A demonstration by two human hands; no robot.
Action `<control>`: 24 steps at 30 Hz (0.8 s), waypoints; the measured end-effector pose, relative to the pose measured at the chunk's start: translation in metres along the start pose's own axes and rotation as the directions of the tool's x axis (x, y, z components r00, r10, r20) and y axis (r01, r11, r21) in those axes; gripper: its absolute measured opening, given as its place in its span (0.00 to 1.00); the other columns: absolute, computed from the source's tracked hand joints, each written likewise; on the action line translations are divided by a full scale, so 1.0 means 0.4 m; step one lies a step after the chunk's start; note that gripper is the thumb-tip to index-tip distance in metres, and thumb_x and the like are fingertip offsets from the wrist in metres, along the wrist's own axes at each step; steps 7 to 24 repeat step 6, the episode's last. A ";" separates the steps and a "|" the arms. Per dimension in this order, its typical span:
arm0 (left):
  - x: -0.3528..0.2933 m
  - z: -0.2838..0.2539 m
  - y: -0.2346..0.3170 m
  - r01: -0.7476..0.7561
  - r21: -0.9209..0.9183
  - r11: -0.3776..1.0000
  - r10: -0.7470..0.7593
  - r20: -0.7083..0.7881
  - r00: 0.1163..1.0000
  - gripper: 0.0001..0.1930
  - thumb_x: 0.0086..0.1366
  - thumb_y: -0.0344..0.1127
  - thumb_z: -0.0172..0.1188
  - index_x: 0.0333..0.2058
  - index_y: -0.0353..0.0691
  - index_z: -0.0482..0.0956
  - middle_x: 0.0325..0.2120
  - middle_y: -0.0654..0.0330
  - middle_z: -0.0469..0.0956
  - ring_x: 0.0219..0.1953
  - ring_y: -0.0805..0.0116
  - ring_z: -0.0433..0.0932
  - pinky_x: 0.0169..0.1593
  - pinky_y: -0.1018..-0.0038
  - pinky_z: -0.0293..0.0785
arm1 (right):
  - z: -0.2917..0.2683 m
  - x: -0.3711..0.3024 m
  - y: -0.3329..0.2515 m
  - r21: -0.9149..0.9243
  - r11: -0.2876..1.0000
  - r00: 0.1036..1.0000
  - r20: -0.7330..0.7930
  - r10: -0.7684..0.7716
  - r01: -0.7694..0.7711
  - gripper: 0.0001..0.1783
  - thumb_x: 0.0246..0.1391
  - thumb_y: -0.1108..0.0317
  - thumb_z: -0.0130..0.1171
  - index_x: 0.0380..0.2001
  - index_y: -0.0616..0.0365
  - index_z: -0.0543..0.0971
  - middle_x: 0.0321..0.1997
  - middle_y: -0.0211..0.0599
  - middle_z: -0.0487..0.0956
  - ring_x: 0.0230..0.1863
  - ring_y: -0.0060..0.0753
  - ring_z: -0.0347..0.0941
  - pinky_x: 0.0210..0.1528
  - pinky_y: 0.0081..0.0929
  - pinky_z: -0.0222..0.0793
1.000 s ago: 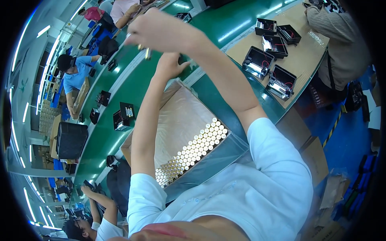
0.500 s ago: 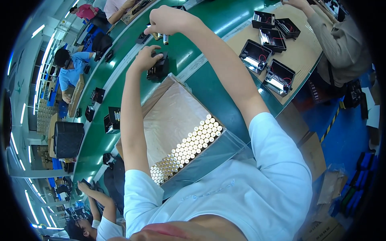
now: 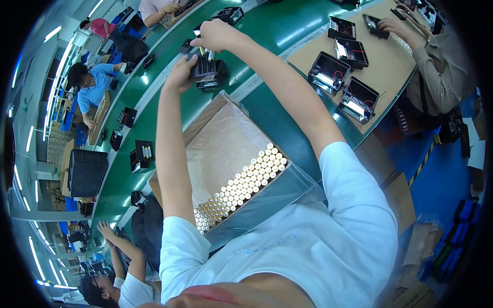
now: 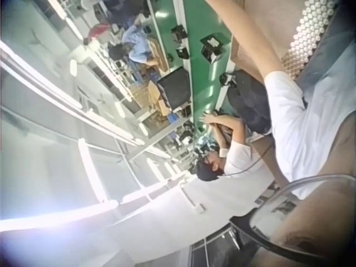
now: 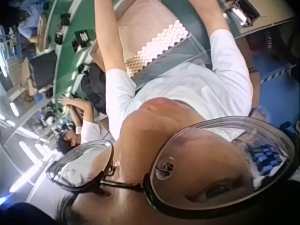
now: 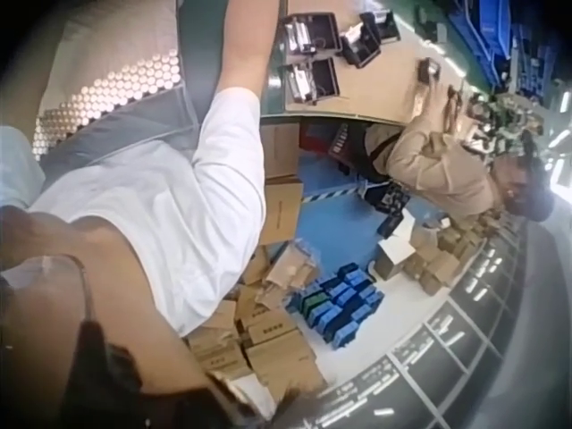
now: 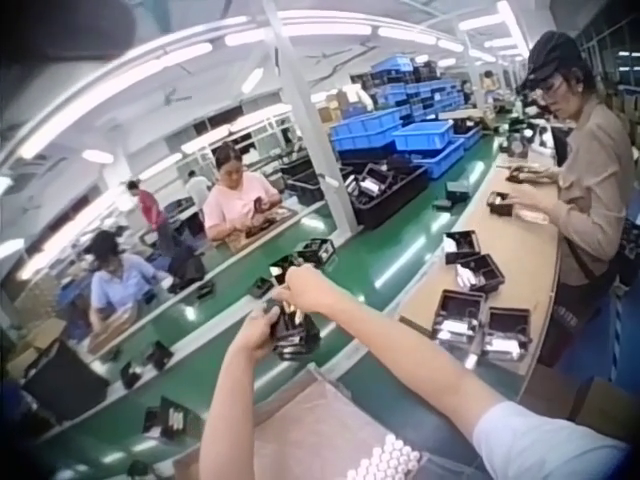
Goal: Assembling electronic components by picking small cylindrical parts from a tray and inserting them into housings on an assembly line.
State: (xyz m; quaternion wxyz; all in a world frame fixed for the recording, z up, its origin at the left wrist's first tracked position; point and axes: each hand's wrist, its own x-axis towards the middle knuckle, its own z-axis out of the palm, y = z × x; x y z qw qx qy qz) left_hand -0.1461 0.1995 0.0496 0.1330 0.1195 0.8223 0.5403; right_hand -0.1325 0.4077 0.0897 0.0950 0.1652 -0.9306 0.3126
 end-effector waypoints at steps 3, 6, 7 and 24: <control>0.016 0.031 -0.031 0.008 -0.338 0.941 -0.015 -0.017 1.000 0.26 0.66 0.42 0.62 0.57 0.44 0.62 0.46 0.47 0.72 0.44 0.59 0.78 0.42 0.58 0.80 | 0.045 0.015 0.016 -0.058 0.998 1.000 -0.020 0.011 -0.012 0.26 0.56 0.49 0.61 0.21 0.66 0.83 0.16 0.39 0.77 0.16 0.32 0.73 0.26 0.29 0.75; 0.045 0.092 -0.071 0.008 -0.643 0.766 -0.033 -0.026 0.999 0.31 0.66 0.42 0.63 0.62 0.48 0.57 0.50 0.44 0.70 0.45 0.58 0.78 0.42 0.57 0.81 | 0.084 0.021 0.036 -0.244 0.960 0.979 -0.113 -0.170 0.138 0.24 0.56 0.50 0.61 0.23 0.64 0.85 0.20 0.48 0.80 0.19 0.38 0.77 0.27 0.32 0.76; 0.045 0.092 -0.071 0.008 -0.643 0.766 -0.033 -0.026 0.999 0.31 0.66 0.42 0.63 0.62 0.48 0.57 0.50 0.44 0.70 0.45 0.58 0.78 0.42 0.57 0.81 | 0.084 0.021 0.036 -0.244 0.960 0.979 -0.113 -0.170 0.138 0.24 0.56 0.50 0.61 0.23 0.64 0.85 0.20 0.48 0.80 0.19 0.38 0.77 0.27 0.32 0.76; 0.045 0.092 -0.071 0.008 -0.643 0.766 -0.033 -0.026 0.999 0.31 0.66 0.42 0.63 0.62 0.48 0.57 0.50 0.44 0.70 0.45 0.58 0.78 0.42 0.57 0.81 | 0.084 0.021 0.036 -0.244 0.960 0.979 -0.113 -0.170 0.138 0.24 0.56 0.50 0.61 0.23 0.64 0.85 0.20 0.48 0.80 0.19 0.38 0.77 0.27 0.32 0.76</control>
